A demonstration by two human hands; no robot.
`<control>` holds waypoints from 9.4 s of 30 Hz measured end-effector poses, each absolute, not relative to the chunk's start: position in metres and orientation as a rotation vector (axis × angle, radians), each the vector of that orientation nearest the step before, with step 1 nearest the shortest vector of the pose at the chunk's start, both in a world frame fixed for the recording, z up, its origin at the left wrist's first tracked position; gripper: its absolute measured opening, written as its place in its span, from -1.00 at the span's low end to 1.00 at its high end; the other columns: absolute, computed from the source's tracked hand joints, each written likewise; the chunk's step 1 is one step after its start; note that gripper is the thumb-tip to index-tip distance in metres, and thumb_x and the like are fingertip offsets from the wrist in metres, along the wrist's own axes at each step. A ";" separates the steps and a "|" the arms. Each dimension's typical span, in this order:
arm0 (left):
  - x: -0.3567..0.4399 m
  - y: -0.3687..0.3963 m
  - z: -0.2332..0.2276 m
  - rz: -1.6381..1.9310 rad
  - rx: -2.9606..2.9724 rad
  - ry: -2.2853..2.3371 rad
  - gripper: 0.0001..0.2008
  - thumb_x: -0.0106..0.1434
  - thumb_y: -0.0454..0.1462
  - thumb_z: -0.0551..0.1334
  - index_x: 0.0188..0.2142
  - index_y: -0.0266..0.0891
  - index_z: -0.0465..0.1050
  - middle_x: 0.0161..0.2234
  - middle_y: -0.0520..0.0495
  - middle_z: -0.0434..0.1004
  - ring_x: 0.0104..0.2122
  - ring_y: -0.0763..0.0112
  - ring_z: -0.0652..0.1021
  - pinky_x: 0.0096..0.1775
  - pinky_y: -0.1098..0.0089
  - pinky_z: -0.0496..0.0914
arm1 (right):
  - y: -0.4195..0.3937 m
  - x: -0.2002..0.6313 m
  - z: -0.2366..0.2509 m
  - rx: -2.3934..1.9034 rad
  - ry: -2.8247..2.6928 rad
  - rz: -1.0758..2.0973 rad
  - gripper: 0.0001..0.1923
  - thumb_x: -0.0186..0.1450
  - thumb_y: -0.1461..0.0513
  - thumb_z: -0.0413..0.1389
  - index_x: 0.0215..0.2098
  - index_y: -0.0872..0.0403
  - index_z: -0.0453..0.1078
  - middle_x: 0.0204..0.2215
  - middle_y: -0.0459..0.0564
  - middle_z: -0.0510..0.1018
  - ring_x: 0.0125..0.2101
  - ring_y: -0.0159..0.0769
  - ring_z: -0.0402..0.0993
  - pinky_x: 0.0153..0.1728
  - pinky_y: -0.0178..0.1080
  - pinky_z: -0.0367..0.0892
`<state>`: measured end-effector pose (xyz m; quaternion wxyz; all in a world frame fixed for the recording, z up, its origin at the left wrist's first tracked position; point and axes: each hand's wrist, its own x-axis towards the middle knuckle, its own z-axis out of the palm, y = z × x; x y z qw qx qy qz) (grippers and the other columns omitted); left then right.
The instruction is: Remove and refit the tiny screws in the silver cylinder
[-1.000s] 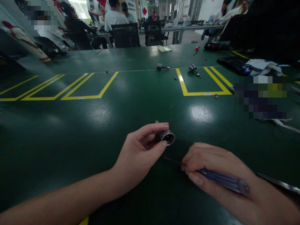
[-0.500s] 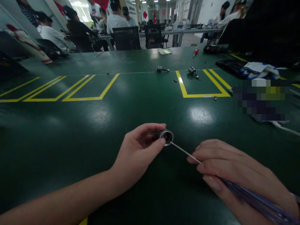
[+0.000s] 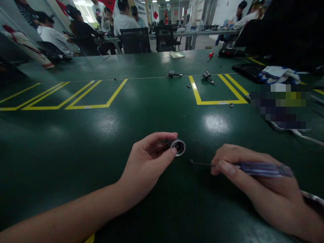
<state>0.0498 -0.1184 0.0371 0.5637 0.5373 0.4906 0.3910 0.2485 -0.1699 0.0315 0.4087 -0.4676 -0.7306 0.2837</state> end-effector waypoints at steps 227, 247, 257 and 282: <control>0.000 -0.104 0.037 1.085 1.284 1.253 -0.86 0.02 -0.38 0.31 -0.36 -0.24 0.55 -0.28 -0.03 0.63 -0.32 0.39 0.60 -0.25 0.45 0.50 | -0.133 0.179 0.025 -0.693 -2.155 0.257 -0.88 0.25 0.38 0.04 -0.25 0.15 0.35 -0.35 0.06 0.55 -0.29 -0.25 0.47 -0.19 -0.13 0.41; -0.006 -0.079 0.025 1.003 1.354 1.109 -0.50 -0.06 -0.51 0.25 -0.07 -0.24 0.40 -0.26 -0.05 0.57 -0.25 0.35 0.57 -0.17 0.33 0.46 | -0.128 0.180 0.037 -0.874 -1.905 0.508 -0.86 0.28 0.36 0.01 -0.28 0.09 0.39 -0.38 -0.02 0.53 -0.35 -0.33 0.45 -0.32 -0.25 0.35; -0.008 0.006 0.019 0.983 2.335 1.362 -0.69 0.00 -0.31 0.34 -0.21 -0.25 0.45 -0.25 -0.07 0.42 -0.34 0.36 0.45 -0.34 0.32 0.40 | -0.067 0.193 0.032 -0.964 -1.269 1.183 -0.90 0.22 0.19 0.11 -0.34 0.07 0.39 -0.43 -0.08 0.51 -0.37 -0.31 0.43 -0.29 -0.19 0.30; 0.015 0.013 0.009 0.889 2.238 1.104 -0.81 0.06 -0.28 0.25 -0.55 -0.24 0.24 -0.58 0.12 0.27 -0.57 0.53 0.30 -0.50 0.48 0.19 | -0.060 0.201 0.038 -1.074 -1.750 0.987 -0.84 0.29 0.23 0.01 -0.31 0.10 0.40 -0.36 0.00 0.49 -0.32 -0.27 0.43 -0.26 -0.16 0.32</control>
